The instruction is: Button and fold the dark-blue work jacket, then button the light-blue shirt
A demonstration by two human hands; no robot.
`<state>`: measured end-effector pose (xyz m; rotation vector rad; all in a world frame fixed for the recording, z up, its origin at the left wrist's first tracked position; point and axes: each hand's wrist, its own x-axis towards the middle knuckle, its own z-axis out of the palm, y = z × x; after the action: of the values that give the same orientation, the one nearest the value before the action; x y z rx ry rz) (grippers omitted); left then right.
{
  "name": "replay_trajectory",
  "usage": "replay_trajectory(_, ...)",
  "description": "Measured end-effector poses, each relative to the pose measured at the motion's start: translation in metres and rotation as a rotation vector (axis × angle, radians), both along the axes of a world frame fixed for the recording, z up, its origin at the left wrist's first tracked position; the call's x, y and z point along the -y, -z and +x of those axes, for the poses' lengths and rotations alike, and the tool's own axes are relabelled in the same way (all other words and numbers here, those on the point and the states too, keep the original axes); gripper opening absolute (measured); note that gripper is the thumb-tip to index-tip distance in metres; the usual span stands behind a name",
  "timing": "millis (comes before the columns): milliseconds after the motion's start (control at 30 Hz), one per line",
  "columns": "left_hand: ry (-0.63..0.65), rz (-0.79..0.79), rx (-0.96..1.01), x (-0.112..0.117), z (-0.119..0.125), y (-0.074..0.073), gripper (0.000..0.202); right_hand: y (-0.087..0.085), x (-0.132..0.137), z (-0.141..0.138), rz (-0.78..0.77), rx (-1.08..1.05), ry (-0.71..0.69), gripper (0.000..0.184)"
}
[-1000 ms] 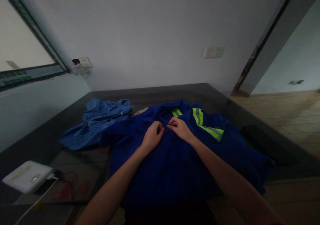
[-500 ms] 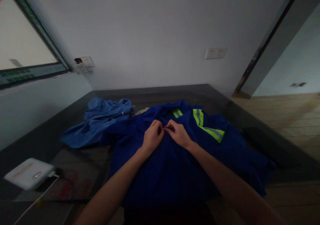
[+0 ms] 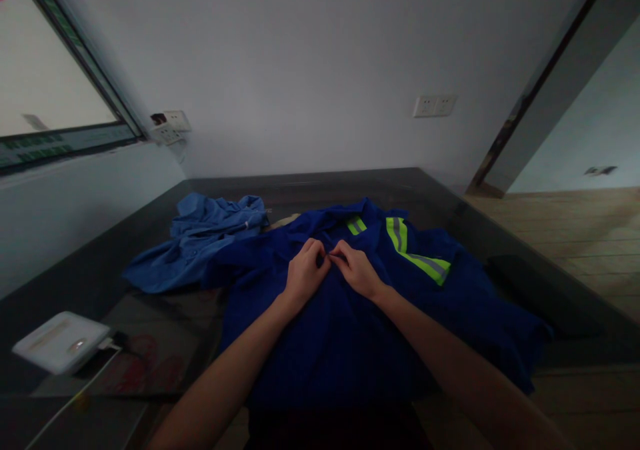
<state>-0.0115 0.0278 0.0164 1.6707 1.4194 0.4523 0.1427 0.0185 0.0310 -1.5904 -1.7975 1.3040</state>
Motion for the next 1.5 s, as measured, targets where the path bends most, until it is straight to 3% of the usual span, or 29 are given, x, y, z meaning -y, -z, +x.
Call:
replay_trajectory(200,0.013,-0.010,0.136,-0.003,0.000,0.001,0.003,0.001,-0.005,0.003,-0.036,-0.028,0.208,0.005)
replay_trajectory(300,-0.044,-0.059,0.252,-0.004,0.002,0.003,0.017,0.003,-0.009,0.007,-0.034,-0.048,0.263,0.007)
replay_trajectory(400,-0.101,-0.162,0.320,-0.005,0.002,0.007,0.031,0.003,-0.010,0.007,-0.027,-0.069,0.252,0.009)
replay_trajectory(633,-0.074,-0.225,0.403,-0.007,-0.002,0.012,0.015,-0.002,-0.007,0.005,-0.032,-0.069,0.178,0.010)
replay_trajectory(967,-0.091,0.008,0.246,-0.003,-0.002,0.005,0.005,-0.006,-0.007,0.003,-0.054,-0.126,0.186,0.012)
replay_trajectory(1233,-0.003,0.126,0.226,-0.003,-0.003,-0.001,0.012,-0.006,-0.007,0.002,-0.068,-0.128,0.217,0.013)
replay_trajectory(1367,0.055,0.054,0.178,-0.002,-0.002,0.004,0.016,-0.001,-0.009,0.006,-0.089,-0.062,0.203,0.016)
replay_trajectory(1500,0.074,-0.097,0.132,0.000,-0.002,0.014,0.026,0.005,-0.009,0.010,-0.093,0.047,0.068,0.017)
